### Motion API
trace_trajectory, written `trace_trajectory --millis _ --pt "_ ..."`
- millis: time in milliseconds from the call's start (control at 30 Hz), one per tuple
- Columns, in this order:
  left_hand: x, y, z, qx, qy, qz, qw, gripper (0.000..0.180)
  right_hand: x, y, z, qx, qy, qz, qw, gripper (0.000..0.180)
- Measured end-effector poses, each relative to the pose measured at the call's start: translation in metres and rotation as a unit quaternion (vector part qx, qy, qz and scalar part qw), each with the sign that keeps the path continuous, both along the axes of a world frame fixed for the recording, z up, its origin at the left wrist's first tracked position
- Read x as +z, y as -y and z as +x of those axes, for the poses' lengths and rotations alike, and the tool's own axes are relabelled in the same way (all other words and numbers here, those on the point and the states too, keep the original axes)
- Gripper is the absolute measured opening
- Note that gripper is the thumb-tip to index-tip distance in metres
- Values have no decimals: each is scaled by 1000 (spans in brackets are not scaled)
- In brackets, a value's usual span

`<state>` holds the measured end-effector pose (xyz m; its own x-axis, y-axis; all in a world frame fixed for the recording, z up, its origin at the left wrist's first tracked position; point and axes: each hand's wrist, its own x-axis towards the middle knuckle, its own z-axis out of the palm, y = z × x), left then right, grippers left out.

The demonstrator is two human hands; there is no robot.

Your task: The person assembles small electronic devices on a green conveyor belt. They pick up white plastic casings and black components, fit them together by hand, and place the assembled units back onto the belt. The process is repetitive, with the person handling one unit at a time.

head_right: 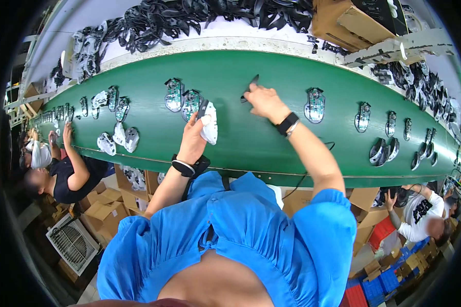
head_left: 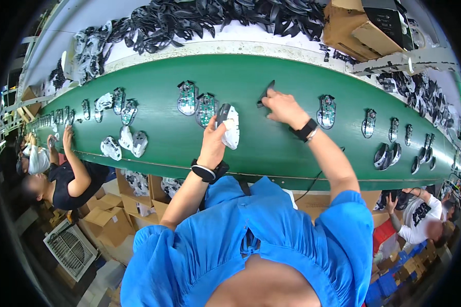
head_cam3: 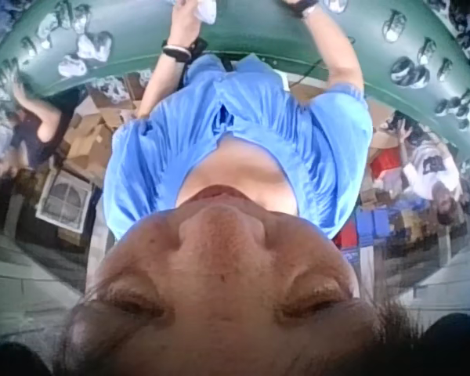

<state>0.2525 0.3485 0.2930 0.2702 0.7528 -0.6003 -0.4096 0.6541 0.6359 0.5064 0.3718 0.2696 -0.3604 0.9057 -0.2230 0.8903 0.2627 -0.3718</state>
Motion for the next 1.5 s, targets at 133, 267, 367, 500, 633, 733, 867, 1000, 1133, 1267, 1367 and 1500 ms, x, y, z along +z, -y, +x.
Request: trace_trajectory --millis 133,267,367,500,633,733,867,1000,1133,1267,1367,1500 --pt "16 8 -4 -4 0 10 1000 47 25 -25 16 45 15 25 999 23" --pt "24 13 -4 26 17 8 999 63 7 -28 34 79 18 107 991 18" --pt "41 8 -1 49 29 40 998 65 24 -16 23 -20 -95 22 995 11" --pt "51 3 6 90 -9 52 995 54 60 30 -23 -252 -577 -106 769 5" --pt "54 -2 21 28 -65 78 994 36 95 55 -62 -277 -718 -154 619 9" --pt "65 0 30 26 -65 86 994 33 99 55 -69 -271 -672 -146 673 8" --pt "73 0 30 35 -71 80 994 31 109 58 -71 -268 -639 -158 704 11" --pt "86 -6 27 32 -75 124 989 31 106 64 -78 -274 -617 -150 722 15" --pt "86 -7 19 21 -90 120 989 33 117 60 -90 -301 -591 -99 742 28" --pt "80 -5 17 -26 -166 164 972 46 114 58 -96 -318 -654 -199 656 36" --pt "85 -5 15 -9 -140 174 975 38 115 59 -99 -342 -682 -193 617 35" --pt "82 3 1 -89 -117 256 955 54 123 58 -99 -350 -731 -183 556 32"
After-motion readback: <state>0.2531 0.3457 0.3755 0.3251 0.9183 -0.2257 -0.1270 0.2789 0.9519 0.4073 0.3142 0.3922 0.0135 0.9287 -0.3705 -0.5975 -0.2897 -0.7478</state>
